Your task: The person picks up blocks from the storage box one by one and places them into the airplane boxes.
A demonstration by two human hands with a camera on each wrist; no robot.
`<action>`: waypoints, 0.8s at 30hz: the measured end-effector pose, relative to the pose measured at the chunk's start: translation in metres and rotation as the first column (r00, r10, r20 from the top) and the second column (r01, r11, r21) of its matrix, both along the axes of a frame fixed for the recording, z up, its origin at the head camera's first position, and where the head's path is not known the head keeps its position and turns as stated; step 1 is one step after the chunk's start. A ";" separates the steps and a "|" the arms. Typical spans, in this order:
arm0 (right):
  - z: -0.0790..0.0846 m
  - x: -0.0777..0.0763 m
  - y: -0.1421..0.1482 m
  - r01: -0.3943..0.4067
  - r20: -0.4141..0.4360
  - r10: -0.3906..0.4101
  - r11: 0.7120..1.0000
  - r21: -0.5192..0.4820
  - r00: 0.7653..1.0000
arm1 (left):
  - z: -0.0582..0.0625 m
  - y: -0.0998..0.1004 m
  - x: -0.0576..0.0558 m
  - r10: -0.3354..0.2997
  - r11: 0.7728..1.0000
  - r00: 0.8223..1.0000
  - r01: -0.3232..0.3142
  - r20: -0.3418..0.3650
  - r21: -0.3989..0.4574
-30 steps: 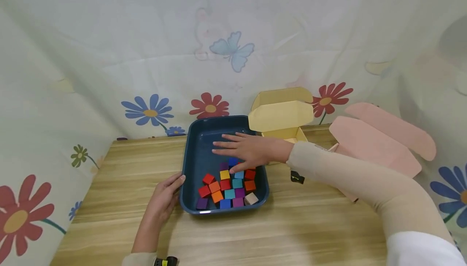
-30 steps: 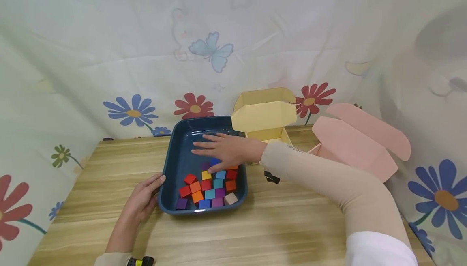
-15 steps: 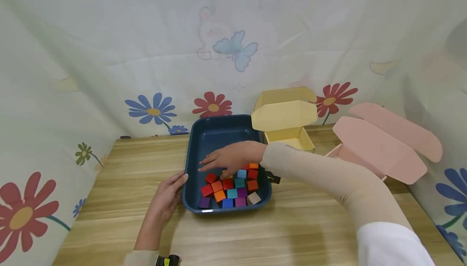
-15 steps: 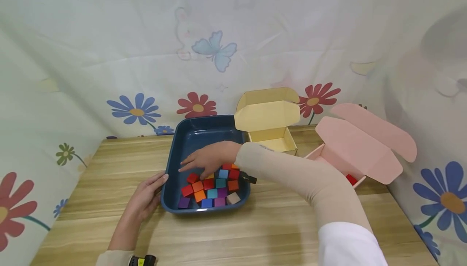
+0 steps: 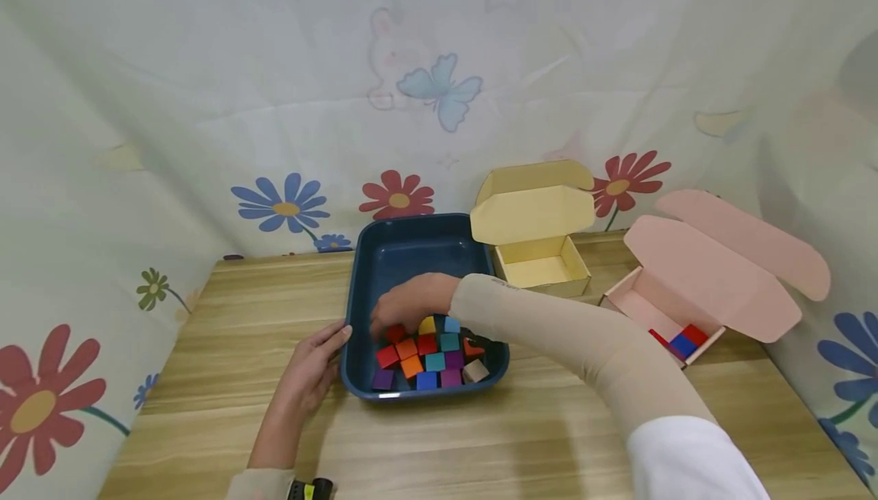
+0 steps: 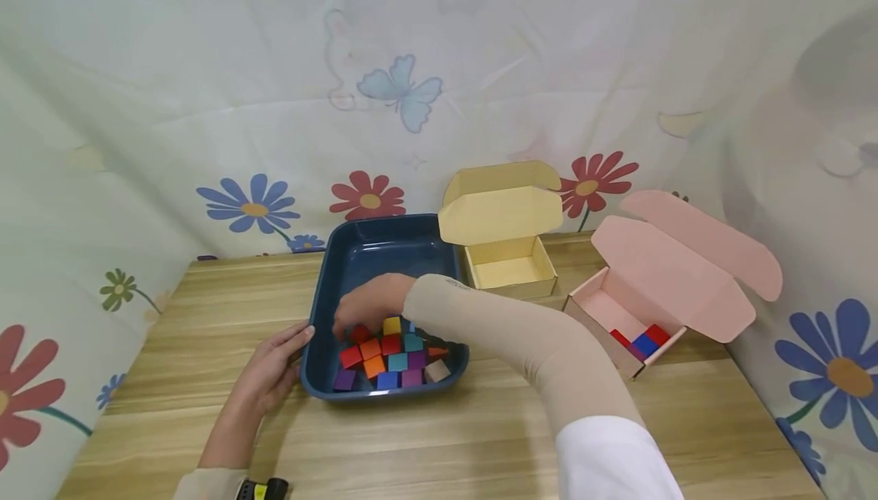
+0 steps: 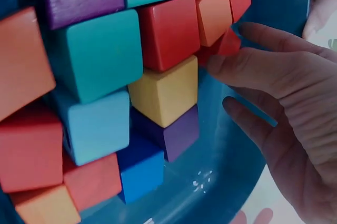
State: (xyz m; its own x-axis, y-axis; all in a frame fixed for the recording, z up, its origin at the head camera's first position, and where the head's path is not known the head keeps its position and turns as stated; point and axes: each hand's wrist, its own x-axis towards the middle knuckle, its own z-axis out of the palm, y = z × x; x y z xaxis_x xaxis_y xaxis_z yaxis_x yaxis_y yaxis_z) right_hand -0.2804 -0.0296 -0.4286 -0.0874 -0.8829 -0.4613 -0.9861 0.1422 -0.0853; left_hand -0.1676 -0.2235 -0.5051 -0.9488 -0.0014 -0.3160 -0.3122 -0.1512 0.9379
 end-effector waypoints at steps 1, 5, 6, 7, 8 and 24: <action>-0.001 0.000 -0.002 0.005 0.000 -0.005 1.000 0.005 1.000 | 0.000 0.000 0.000 0.001 1.000 1.000 -0.001 -0.002 0.000; -0.005 -0.001 -0.004 0.031 0.008 -0.031 0.999 0.020 0.999 | -0.001 0.002 -0.001 0.000 1.000 1.000 0.000 -0.010 0.003; -0.006 -0.001 -0.004 0.035 0.014 -0.035 0.999 0.020 0.999 | -0.001 0.002 -0.001 0.001 1.000 1.000 -0.001 -0.008 0.005; -0.008 -0.002 -0.004 0.040 0.023 -0.040 0.999 0.018 0.999 | -0.001 0.002 -0.001 0.000 1.000 1.000 0.000 -0.007 0.008; -0.009 -0.002 -0.004 0.040 0.029 -0.040 0.999 0.013 0.999 | -0.001 0.002 -0.001 -0.002 1.000 1.000 0.002 -0.005 0.007; 0.014 -0.011 0.014 0.136 0.069 -0.131 0.988 -0.069 0.989 | 0.002 -0.001 0.000 -0.004 1.000 1.000 0.004 0.008 -0.012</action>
